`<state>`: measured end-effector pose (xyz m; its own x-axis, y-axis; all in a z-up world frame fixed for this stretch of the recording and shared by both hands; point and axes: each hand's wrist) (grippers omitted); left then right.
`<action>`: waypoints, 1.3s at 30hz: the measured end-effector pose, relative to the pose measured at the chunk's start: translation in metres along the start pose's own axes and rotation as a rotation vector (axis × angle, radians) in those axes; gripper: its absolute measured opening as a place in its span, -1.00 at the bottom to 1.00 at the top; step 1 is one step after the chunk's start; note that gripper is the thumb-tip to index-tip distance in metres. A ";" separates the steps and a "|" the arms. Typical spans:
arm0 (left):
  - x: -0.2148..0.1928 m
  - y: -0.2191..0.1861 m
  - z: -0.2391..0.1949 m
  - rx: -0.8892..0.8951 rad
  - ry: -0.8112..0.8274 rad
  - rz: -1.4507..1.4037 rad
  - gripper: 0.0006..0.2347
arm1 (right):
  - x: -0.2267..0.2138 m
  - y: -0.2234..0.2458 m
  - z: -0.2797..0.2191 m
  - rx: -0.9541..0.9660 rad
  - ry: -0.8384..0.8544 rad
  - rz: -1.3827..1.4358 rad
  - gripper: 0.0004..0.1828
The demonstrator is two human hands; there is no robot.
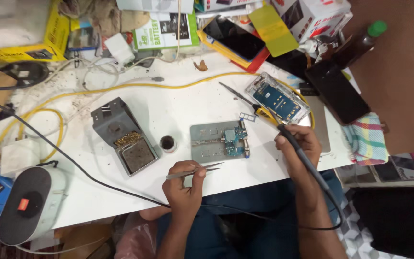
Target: The person uses a soldering iron and tweezers to solder components on a small circuit board held in a vise. They repeatedly apply solder to various points on the board while adjusting components with tweezers.
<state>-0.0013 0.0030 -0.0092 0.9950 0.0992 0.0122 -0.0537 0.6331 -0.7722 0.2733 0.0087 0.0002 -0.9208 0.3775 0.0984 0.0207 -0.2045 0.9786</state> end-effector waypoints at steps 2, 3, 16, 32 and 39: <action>0.001 0.000 0.001 -0.023 -0.012 -0.035 -0.82 | 0.002 0.003 0.001 0.012 0.006 -0.042 -0.70; 0.001 0.000 0.002 -0.037 -0.017 -0.052 -0.82 | 0.004 0.005 0.001 0.019 0.008 -0.064 -0.70; -0.004 0.010 0.001 -0.134 -0.132 -0.235 -0.85 | -0.011 -0.013 0.000 -0.311 0.084 0.126 -0.58; -0.113 0.014 -0.014 0.176 -0.583 0.057 -0.80 | 0.167 0.067 -0.064 -0.196 0.442 -0.290 -0.66; -0.109 0.013 -0.014 -0.140 -0.392 0.134 -0.86 | 0.220 0.094 -0.049 -0.128 0.527 -0.480 -0.70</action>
<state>-0.1089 -0.0100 -0.0293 0.8712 0.4746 0.1260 -0.1409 0.4873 -0.8618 0.0537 0.0288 0.1049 -0.8831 -0.0271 -0.4684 -0.4488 -0.2421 0.8602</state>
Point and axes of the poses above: each hand's wrist, its own z-axis towards the middle knuckle, its own x-axis out of the palm, y = z × x, and after that the axes turned 10 degrees about x, right-handed
